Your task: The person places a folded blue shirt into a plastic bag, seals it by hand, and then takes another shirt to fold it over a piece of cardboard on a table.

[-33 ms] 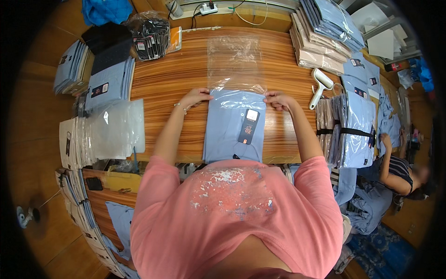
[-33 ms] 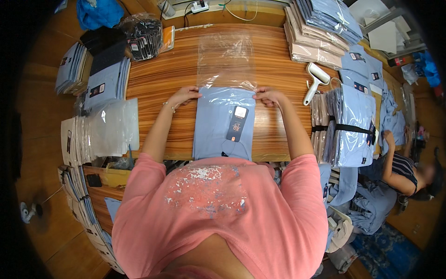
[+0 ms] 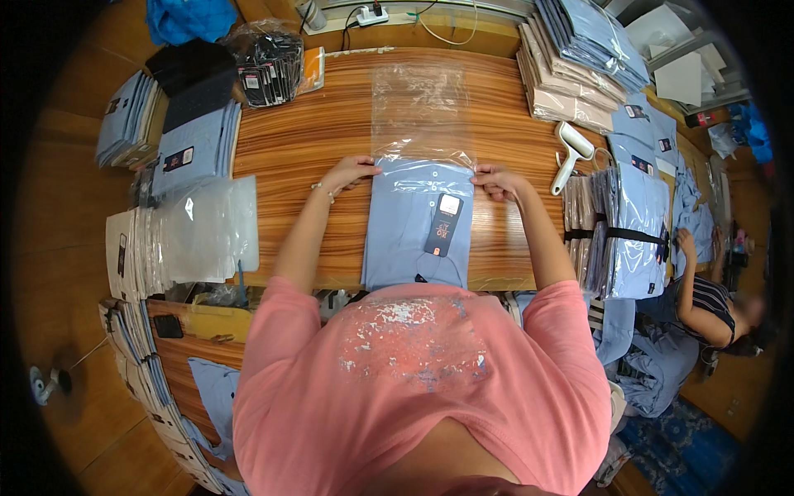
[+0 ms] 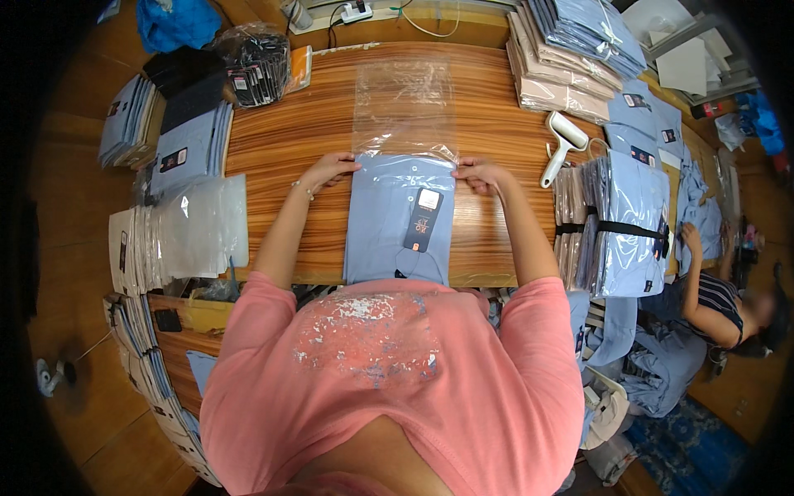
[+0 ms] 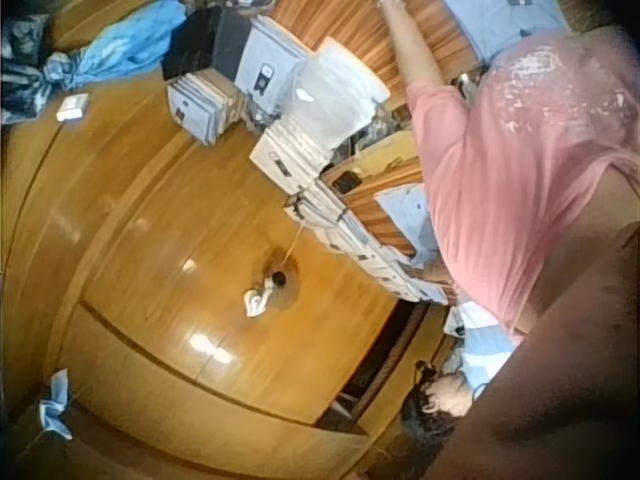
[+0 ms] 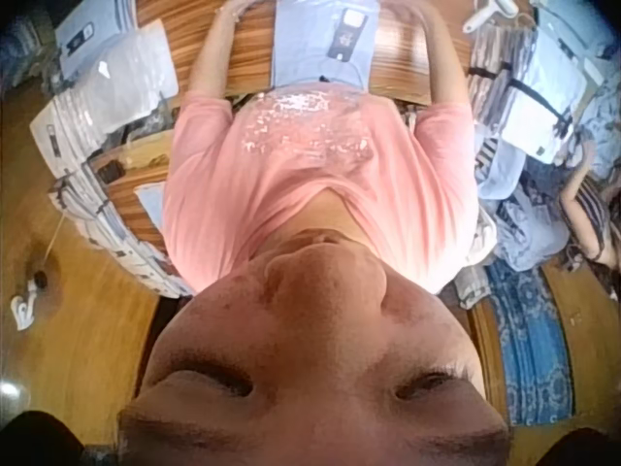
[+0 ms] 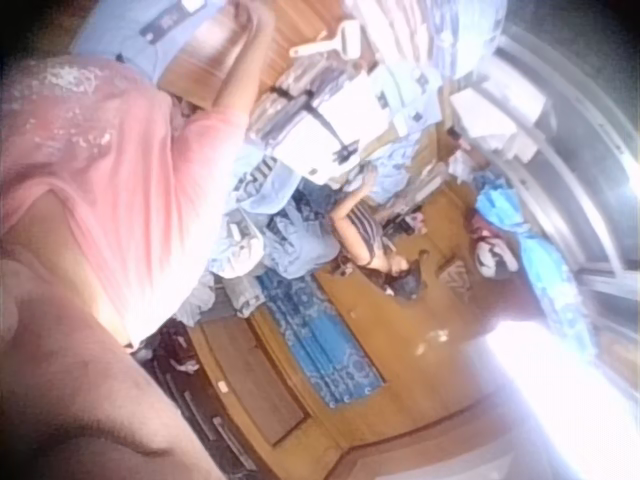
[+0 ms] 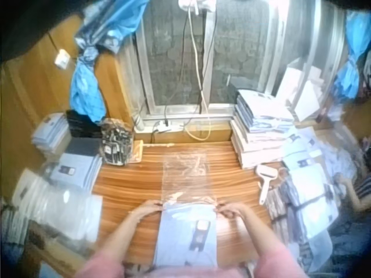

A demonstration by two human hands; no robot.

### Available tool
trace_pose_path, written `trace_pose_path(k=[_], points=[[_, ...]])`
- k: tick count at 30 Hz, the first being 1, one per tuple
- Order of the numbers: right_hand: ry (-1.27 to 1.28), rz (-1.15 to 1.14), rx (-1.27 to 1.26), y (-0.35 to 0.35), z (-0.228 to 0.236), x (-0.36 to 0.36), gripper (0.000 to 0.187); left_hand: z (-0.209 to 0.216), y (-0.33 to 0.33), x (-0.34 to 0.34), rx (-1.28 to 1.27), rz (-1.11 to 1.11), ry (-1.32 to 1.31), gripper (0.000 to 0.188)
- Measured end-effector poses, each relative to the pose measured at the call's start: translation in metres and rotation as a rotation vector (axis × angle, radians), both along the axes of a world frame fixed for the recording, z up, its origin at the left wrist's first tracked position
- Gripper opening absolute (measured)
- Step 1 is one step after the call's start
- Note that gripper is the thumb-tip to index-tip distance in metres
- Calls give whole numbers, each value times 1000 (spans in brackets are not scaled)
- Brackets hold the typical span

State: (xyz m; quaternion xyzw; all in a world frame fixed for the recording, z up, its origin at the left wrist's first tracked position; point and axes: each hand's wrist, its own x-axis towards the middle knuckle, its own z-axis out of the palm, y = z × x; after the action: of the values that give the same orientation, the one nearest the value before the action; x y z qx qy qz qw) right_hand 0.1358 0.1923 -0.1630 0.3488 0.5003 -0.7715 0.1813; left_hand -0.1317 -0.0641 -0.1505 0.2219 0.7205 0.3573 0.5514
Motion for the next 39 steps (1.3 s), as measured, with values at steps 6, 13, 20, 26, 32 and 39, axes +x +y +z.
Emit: trace_pose_path(k=[6, 13, 20, 26, 32, 39], points=[[53, -87, -17, -34, 0, 24, 26, -5, -1, -1, 27, -102, -112, 44], [95, -216, 306, -67, 17, 22, 56, -17, -13, 19, 311, 22, 296, 58], [93, -410, 286, -62, 20, 18, 47, 30, -14, 43, 101, -57, 730, 47], [375, 51, 925, -74, -5, 35, 20, 2, -16, 19, 237, 153, 167, 26], [287, -28, 1196, -84, 6, 25, 11, -2, -19, 23, 168, 290, -112, 19], [394, -60, 1348, -75, 34, 16, 7, 6, -23, 36, 162, 350, -68, 17]])
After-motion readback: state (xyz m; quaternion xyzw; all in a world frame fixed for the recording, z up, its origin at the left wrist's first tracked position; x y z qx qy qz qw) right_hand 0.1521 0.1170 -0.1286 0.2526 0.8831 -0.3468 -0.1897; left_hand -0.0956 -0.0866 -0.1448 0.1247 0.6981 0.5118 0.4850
